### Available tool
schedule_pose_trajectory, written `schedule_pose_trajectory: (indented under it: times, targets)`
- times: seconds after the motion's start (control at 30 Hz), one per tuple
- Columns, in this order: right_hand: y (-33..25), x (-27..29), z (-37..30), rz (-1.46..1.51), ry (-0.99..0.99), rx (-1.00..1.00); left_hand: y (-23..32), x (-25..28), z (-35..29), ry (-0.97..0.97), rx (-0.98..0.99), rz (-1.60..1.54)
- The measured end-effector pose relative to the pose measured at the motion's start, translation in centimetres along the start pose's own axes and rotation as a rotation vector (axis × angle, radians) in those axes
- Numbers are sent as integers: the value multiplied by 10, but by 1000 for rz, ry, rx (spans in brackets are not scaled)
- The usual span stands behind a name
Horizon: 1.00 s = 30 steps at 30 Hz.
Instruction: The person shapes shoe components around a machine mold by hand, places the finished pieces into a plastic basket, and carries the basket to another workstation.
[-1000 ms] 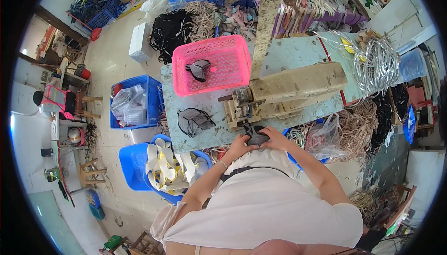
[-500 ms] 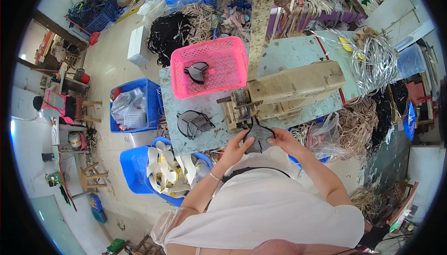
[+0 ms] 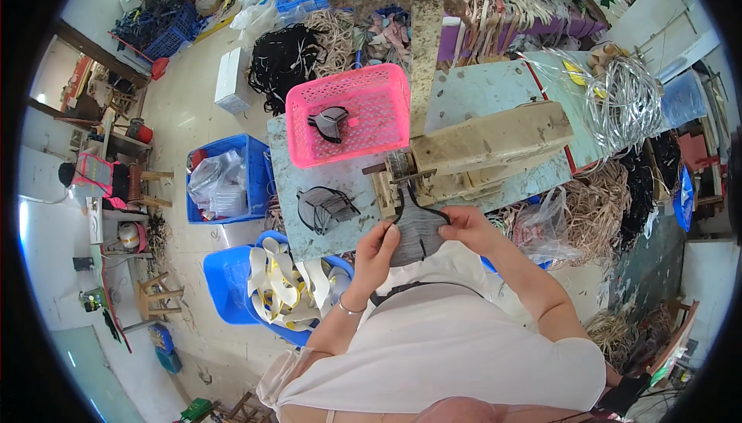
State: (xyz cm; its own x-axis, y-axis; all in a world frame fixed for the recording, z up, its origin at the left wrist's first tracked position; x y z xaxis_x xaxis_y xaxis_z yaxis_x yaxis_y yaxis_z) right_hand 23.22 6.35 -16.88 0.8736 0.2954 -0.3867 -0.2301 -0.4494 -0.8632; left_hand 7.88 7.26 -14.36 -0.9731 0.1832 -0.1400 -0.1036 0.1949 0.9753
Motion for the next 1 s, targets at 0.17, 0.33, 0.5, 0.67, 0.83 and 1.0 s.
schedule_pose_trajectory:
  times: [0.17, 0.33, 0.5, 0.67, 0.83, 1.0]
  targets:
    - [-2, 10, 15, 79, 34, 72, -7, 11, 20, 57, -28, 46]
    - [1, 30, 37, 72, 80, 58, -7, 17, 46, 115, 15, 17]
    - [-16, 35, 58, 280, 148, 108, -22, 18, 75, 176, 162, -277]
    - [-5, 47, 75, 444, 209, 145, -54, 20, 87, 71, 339, -551]
    - [20, 54, 73, 259, 258, -3, -84, 55, 99, 192, 217, -753]
    - [115, 92, 44, -1216, 193, -127, -154, 241, 69, 708, -155, -301]
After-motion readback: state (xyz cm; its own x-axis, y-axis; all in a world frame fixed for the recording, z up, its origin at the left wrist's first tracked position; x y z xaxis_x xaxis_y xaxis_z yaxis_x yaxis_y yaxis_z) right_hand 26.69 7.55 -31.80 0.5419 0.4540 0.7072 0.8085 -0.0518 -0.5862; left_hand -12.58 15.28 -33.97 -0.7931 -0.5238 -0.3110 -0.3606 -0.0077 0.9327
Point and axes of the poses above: each hand's wrist, its own z-axis towards the middle knuckle, its own x-axis out of the back of the hand, y = z × x, the point moved 9 cm from there along z, towards the middle knuckle, and after that the axes turned 1 degree about y, right-handed, at the moved point
